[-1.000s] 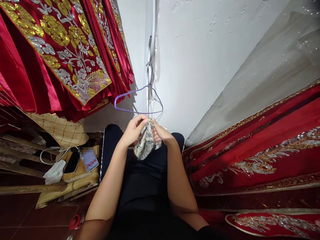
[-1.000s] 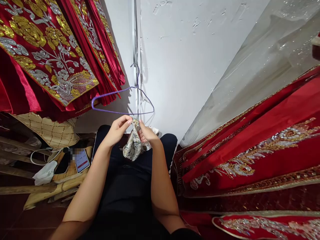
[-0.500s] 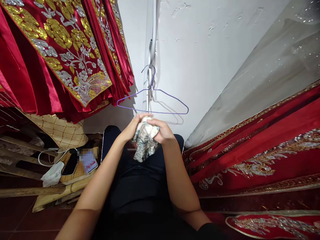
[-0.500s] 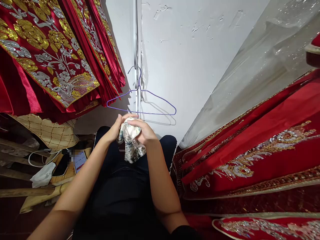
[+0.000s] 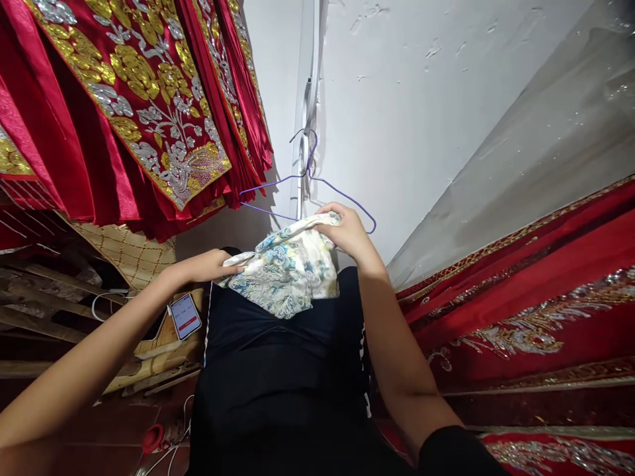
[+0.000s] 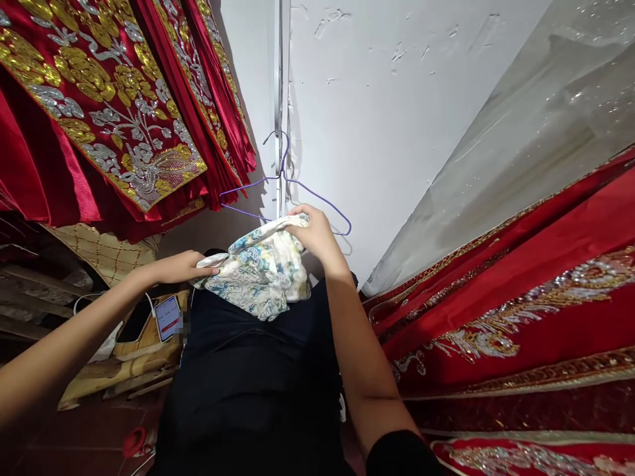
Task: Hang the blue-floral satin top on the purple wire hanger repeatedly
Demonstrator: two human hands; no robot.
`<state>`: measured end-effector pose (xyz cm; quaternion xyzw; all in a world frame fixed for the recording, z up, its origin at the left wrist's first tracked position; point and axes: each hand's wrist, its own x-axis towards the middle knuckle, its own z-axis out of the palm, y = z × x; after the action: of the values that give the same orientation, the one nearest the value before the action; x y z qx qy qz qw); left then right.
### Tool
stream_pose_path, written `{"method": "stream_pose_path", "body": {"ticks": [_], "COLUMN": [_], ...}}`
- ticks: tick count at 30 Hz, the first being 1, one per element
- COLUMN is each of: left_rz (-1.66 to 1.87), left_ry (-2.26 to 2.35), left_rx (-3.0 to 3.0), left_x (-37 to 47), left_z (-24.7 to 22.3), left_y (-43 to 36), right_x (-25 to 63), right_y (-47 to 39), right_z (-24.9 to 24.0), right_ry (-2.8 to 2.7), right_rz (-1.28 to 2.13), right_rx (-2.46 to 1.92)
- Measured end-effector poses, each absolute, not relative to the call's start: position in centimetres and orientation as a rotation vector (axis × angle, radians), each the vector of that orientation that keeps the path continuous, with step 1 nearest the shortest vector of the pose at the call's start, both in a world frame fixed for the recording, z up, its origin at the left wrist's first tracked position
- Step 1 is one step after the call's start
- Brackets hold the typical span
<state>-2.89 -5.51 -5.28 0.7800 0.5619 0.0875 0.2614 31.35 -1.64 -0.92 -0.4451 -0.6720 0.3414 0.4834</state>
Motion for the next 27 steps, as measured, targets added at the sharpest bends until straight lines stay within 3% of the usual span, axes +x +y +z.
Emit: {"method": "stream_pose_path", "body": {"ticks": [7,15,22,27], "left_rz": [-0.357,0.090,-0.115,0.450], "left_ry": [1.903,1.980,1.738,1.515], "left_rx": [2.198,2.573,2.273,2.758], "left_x": [-3.0,-0.4,1.0,1.3], "left_z": [-3.6,-0.7,-0.8,-0.4], "left_y": [-4.4,-2.5,-0.3,-0.3], "right_x": [29.7,35.8,36.8,36.0], "right_y": [3.3,1.7,0.7,0.5], "right_z": [-6.4,-5.9,-5.2,-5.7], "right_ry": [-1.773,-1.797,-1.800,-1.813], "right_rz": [0.835,0.686,0.661,0.750], "right_rx": [-1.141,-1.119,-1.131,-1.083]}}
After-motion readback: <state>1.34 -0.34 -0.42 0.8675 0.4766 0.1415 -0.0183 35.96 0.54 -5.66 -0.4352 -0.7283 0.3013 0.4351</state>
